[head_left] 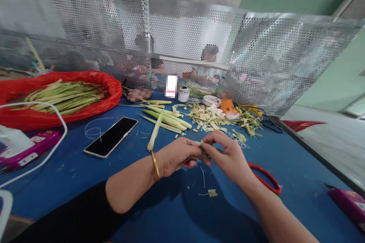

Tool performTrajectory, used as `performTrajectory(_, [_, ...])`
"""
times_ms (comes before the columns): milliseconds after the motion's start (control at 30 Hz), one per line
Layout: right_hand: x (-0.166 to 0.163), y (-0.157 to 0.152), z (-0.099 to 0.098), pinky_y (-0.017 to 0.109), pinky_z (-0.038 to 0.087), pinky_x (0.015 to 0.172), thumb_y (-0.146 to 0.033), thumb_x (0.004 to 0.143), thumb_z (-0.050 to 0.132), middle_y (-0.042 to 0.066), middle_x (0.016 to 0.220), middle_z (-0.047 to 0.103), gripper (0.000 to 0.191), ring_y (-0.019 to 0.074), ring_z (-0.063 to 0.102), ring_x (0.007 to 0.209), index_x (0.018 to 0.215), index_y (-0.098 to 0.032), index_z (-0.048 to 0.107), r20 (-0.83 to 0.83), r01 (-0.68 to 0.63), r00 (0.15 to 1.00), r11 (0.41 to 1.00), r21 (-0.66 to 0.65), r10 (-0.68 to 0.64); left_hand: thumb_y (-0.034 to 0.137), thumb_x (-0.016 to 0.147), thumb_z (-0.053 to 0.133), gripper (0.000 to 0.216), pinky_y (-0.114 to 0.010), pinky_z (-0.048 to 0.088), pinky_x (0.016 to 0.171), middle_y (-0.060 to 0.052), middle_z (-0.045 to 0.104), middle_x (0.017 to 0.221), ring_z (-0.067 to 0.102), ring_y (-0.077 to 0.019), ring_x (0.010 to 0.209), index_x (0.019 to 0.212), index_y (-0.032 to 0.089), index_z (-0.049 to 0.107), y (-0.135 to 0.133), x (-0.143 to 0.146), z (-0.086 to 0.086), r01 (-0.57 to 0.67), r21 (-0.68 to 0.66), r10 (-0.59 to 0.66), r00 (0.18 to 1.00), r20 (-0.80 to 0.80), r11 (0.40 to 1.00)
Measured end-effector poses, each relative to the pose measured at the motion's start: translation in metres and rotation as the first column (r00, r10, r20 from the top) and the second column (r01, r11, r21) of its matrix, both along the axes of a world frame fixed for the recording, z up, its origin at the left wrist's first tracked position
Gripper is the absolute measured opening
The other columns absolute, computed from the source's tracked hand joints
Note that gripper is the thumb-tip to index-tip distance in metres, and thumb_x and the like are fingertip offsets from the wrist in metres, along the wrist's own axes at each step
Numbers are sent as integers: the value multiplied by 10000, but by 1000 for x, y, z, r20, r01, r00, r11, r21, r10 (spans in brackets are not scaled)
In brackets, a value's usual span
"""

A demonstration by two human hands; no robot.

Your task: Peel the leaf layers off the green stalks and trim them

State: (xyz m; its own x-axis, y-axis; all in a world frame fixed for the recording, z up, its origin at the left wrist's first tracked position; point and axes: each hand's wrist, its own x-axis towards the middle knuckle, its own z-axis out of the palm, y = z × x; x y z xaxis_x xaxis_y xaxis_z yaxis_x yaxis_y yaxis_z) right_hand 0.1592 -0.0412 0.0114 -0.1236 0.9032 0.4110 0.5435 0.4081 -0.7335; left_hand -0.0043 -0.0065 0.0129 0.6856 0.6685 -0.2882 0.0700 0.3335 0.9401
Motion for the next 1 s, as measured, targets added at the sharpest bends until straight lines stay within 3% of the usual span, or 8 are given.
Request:
performTrajectory(133, [1,0,5,321,427,742,-267,775,627,16,734,578,147,182,546,756,639,-212,617,-124,-47,991,997,-68,39,288,680,586,169,-222,208,436,-47,675,686,362,-48,426,644,128,631,-7,5,-2,-41,103,48,997,-66,994])
performTrajectory(233, [1,-1,9,320,431,734,-298,752,650,17,729,576,170,178,544,745,611,-205,637,-209,-78,977,986,-151,46,236,691,523,153,-222,282,445,-35,672,664,380,-56,411,595,142,595,-13,9,-6,2,185,21,992,-123,983])
performTrajectory(467, [-5,-2,6,232,346,474,-360,803,634,-43,552,532,197,98,447,487,714,-184,620,-334,-166,941,928,-332,49,166,685,480,153,-215,322,421,-24,678,670,401,-69,397,621,149,617,-18,12,-12,147,264,-94,974,-205,953])
performTrajectory(633, [-5,-2,5,251,441,558,-337,847,610,-27,575,592,190,118,552,527,729,-189,591,-516,-118,856,979,-168,15,144,699,470,227,-210,354,463,-3,640,605,419,-69,413,625,142,685,-22,11,-12,296,308,-203,933,-299,904])
performTrajectory(767, [-2,0,4,282,492,698,-308,876,590,-24,673,618,131,144,642,674,794,-206,602,-641,-70,767,997,-26,37,192,731,485,236,-210,347,459,-24,704,742,423,-61,417,712,145,716,-22,12,-15,290,284,-205,934,-294,914])
performTrajectory(1000, [-7,-1,4,280,490,757,-350,844,629,-9,750,630,160,191,676,860,800,-205,576,-586,-181,807,974,-136,68,212,684,534,248,-198,296,435,-30,684,714,416,-59,428,822,138,726,-18,9,-8,217,122,-199,970,-143,969])
